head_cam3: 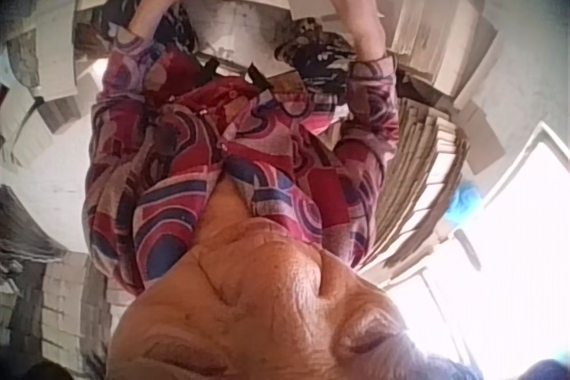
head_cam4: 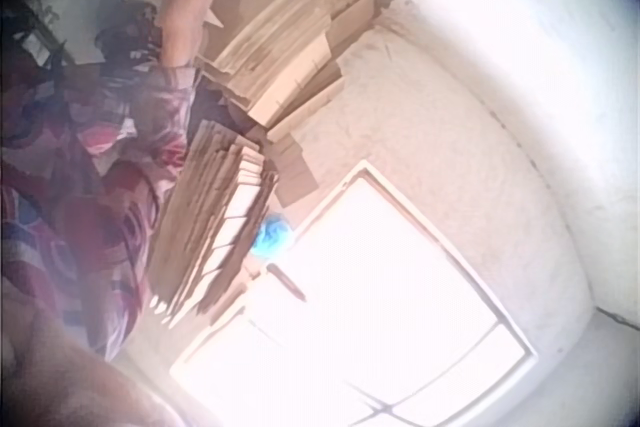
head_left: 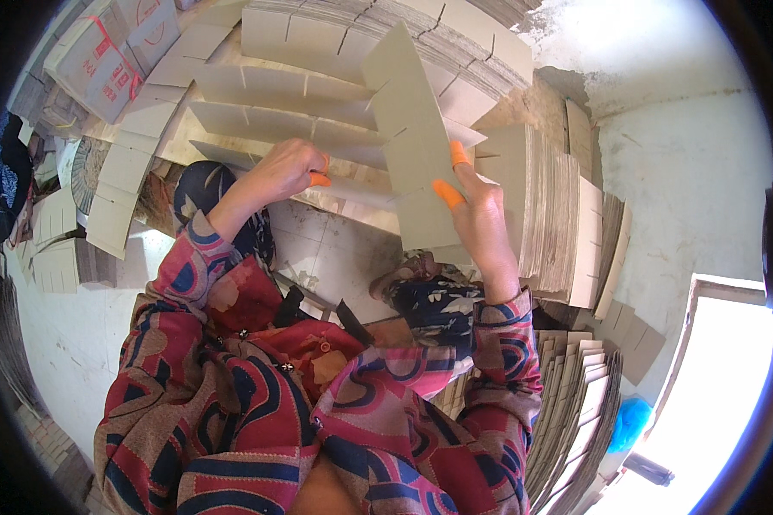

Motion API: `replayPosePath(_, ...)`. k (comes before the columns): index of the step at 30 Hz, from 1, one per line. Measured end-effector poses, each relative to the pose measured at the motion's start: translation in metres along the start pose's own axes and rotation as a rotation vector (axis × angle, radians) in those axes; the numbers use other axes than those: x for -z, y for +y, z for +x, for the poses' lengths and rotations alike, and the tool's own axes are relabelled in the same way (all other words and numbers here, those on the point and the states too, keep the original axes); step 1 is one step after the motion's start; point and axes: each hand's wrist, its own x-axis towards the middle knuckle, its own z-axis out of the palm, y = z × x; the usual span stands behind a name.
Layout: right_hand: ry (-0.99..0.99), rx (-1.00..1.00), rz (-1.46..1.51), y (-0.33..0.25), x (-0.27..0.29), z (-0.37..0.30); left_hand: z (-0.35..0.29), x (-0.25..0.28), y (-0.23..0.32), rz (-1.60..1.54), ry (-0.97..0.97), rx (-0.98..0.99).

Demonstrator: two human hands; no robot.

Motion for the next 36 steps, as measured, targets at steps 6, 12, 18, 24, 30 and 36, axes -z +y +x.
replayPosePath(6,0.004,0.064,-0.038,0.021,-0.021,0.005,0.001,-0.001,0.000,-0.003,0.005,0.033)
replayPosePath(12,-0.034,0.144,-0.031,0.040,-0.061,0.001,0.002,-0.003,-0.002,0.007,-0.004,0.067)
replayPosePath(18,-0.097,0.089,-0.161,0.028,-0.058,-0.004,0.001,-0.005,-0.005,-0.018,0.023,0.077)
replayPosePath(24,-0.145,0.111,-0.202,0.044,-0.096,-0.017,0.005,0.002,0.006,-0.002,0.003,0.052)
replayPosePath(30,0.099,0.034,-0.404,0.057,-0.054,-0.025,0.000,0.003,0.005,0.062,0.014,0.023)
replayPosePath(36,0.417,-0.365,-0.848,0.149,0.029,-0.063,-0.009,0.022,0.027,0.152,0.090,0.058)
